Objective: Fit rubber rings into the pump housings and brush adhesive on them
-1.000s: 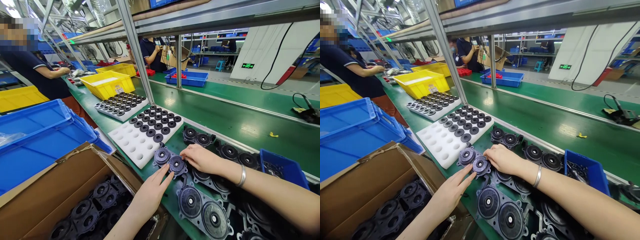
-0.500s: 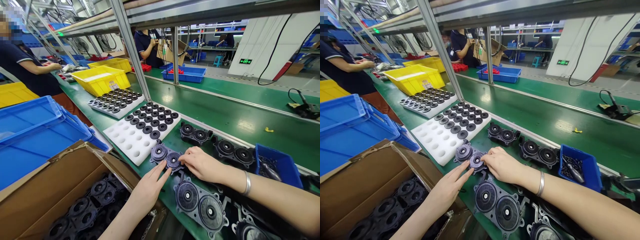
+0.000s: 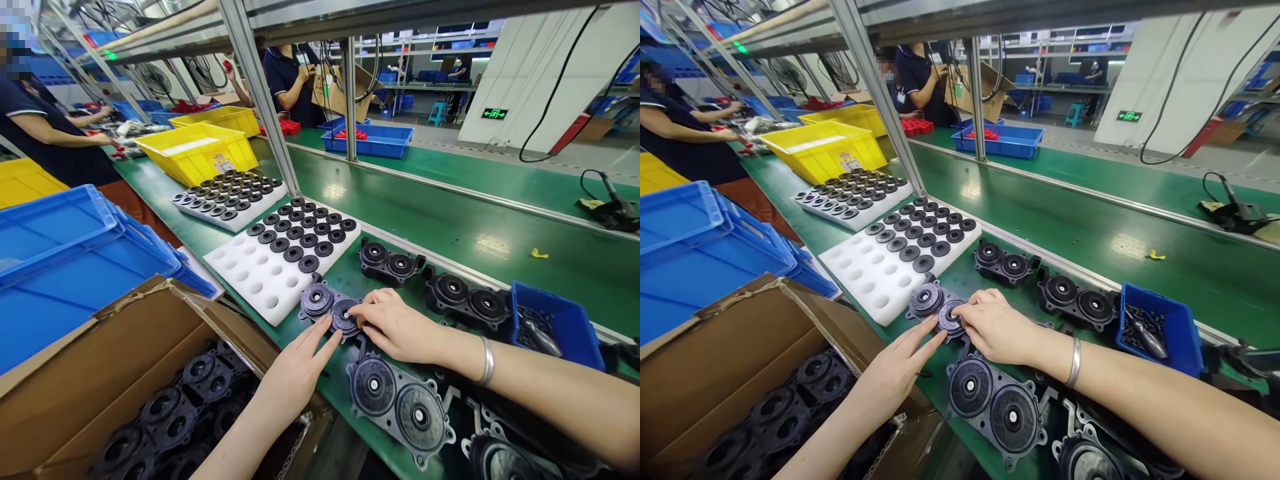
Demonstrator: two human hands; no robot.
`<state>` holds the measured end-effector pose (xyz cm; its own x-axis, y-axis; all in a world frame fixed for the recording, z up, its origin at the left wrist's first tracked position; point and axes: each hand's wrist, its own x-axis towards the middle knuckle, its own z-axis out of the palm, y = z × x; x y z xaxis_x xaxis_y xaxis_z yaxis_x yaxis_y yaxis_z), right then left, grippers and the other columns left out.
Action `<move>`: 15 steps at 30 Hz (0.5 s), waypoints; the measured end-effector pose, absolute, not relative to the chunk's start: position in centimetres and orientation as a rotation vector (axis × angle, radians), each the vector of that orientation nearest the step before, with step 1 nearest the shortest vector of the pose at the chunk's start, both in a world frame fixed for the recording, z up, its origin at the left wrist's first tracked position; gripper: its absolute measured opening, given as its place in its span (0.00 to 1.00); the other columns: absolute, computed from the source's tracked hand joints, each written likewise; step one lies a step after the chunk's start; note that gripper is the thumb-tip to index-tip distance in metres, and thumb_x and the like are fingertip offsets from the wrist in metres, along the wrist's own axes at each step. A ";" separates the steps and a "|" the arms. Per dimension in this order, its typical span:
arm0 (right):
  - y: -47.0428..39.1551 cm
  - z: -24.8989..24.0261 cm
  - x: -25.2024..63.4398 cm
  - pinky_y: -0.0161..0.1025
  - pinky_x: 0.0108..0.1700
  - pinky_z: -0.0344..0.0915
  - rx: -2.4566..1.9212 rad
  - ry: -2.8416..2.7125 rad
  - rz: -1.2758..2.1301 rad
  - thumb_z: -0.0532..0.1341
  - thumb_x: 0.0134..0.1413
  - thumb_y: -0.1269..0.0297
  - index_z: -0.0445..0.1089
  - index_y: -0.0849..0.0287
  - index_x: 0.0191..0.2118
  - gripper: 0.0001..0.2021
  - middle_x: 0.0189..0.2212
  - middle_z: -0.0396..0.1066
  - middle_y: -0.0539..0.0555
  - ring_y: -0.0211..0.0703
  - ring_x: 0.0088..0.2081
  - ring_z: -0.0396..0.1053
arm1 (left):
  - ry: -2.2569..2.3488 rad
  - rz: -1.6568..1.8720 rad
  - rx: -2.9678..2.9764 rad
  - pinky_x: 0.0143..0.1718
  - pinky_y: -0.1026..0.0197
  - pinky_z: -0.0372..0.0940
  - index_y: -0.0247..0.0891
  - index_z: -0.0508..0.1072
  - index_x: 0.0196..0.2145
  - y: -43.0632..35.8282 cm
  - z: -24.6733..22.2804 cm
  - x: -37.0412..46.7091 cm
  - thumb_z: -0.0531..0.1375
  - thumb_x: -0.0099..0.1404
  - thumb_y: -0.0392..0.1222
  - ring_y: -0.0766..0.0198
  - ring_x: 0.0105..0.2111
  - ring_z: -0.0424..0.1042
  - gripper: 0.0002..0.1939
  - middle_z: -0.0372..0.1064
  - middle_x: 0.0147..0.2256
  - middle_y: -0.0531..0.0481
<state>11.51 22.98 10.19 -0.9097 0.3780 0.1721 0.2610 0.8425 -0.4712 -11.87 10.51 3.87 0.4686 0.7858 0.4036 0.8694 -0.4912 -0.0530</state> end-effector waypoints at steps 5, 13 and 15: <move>22.5 10.1 11.3 0.55 0.56 0.61 -0.471 -2.746 0.704 0.55 0.65 0.75 0.68 0.68 0.57 0.16 0.40 0.75 0.61 0.54 0.48 0.65 | -1.407 -0.446 -2.448 0.56 0.49 0.73 0.30 0.70 0.60 10.5 4.0 -11.7 0.47 0.65 0.20 0.48 0.60 0.71 0.29 0.67 0.60 0.29; 22.1 9.9 11.4 0.55 0.56 0.61 -0.416 -2.667 0.749 0.56 0.61 0.78 0.66 0.65 0.57 0.19 0.46 0.75 0.61 0.53 0.51 0.67 | -1.385 -0.419 -2.431 0.57 0.50 0.73 0.30 0.68 0.61 10.3 4.1 -11.8 0.46 0.65 0.20 0.49 0.61 0.70 0.30 0.68 0.61 0.30; 22.5 10.0 11.8 0.54 0.55 0.62 -0.505 -2.588 0.678 0.54 0.62 0.78 0.66 0.63 0.56 0.18 0.46 0.76 0.61 0.52 0.49 0.69 | -1.397 -0.430 -2.434 0.58 0.51 0.72 0.30 0.68 0.61 10.2 4.1 -11.8 0.46 0.65 0.21 0.49 0.62 0.69 0.30 0.67 0.62 0.31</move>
